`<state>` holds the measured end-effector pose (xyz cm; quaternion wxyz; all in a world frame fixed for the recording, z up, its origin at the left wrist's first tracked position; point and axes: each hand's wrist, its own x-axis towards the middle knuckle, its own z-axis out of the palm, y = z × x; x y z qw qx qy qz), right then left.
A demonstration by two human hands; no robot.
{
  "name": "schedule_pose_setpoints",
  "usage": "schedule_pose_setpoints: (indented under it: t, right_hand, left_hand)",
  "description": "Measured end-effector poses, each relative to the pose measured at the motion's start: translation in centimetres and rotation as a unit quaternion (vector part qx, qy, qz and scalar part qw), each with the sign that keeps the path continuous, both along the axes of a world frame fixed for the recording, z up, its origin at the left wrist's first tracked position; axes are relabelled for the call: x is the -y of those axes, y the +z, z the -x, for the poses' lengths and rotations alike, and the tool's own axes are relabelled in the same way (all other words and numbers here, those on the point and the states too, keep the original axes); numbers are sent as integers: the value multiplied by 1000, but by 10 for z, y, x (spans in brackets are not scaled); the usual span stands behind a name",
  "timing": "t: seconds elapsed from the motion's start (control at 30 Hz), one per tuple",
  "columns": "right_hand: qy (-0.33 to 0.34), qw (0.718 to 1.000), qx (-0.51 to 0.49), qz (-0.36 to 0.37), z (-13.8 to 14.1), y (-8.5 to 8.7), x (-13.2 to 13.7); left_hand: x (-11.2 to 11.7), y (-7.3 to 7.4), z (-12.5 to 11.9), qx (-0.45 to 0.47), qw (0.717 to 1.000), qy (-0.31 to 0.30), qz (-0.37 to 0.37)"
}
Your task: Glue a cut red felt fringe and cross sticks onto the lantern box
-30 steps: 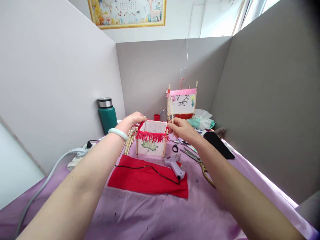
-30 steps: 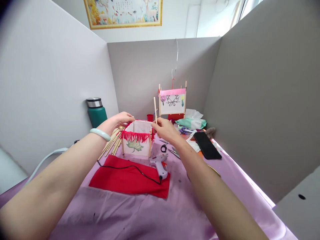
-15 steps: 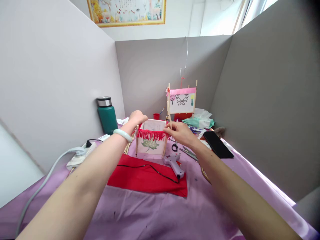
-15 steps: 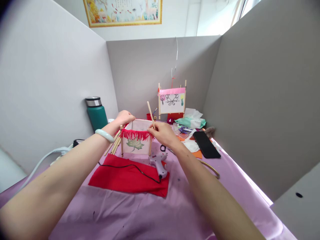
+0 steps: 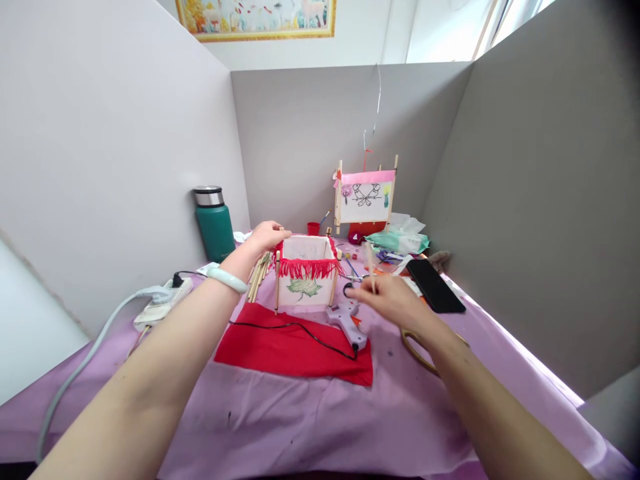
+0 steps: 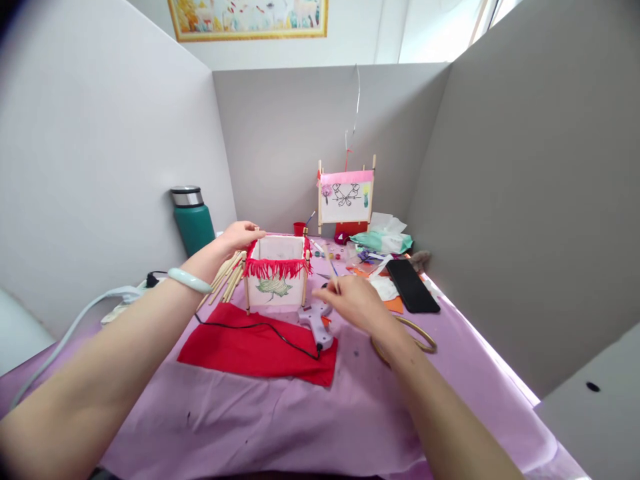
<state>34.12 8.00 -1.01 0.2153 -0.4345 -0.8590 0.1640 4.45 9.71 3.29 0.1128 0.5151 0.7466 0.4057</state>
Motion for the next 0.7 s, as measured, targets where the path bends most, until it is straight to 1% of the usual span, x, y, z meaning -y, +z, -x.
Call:
schedule_pose_setpoints:
  t: [0.03, 0.1, 0.17, 0.2, 0.27, 0.37, 0.47, 0.6, 0.7]
  right_hand:
    - [-2, 998, 57, 7, -3, -7, 8]
    - [-14, 990, 137, 16, -4, -22, 22]
    - [-38, 983, 179, 9, 0, -33, 31]
    - [-49, 980, 191, 5, 3, -36, 35]
    - [-65, 976, 208, 0, 6, -37, 39]
    - [-66, 976, 207, -8, 2, -31, 48]
    - [-75, 979, 190, -32, -14, -28, 62]
    - [-129, 971, 189, -69, -32, -37, 76]
    - [-151, 963, 216, -60, -37, -45, 77]
  left_hand:
    - [6, 1, 0, 0, 1000, 2, -22]
    - [19, 3, -2, -14, 996, 31, -77]
    - [34, 4, -5, -23, 990, 65, -123]
    - [41, 4, -6, -21, 989, 67, -133]
    - [51, 3, -8, -15, 990, 43, -133]
    - [59, -2, -9, -6, 993, 0, -118]
    - [62, -9, -7, 0, 992, -3, -123]
    - [71, -20, -6, -14, 992, -20, -124]
    - [83, -26, -7, -43, 993, -20, -105]
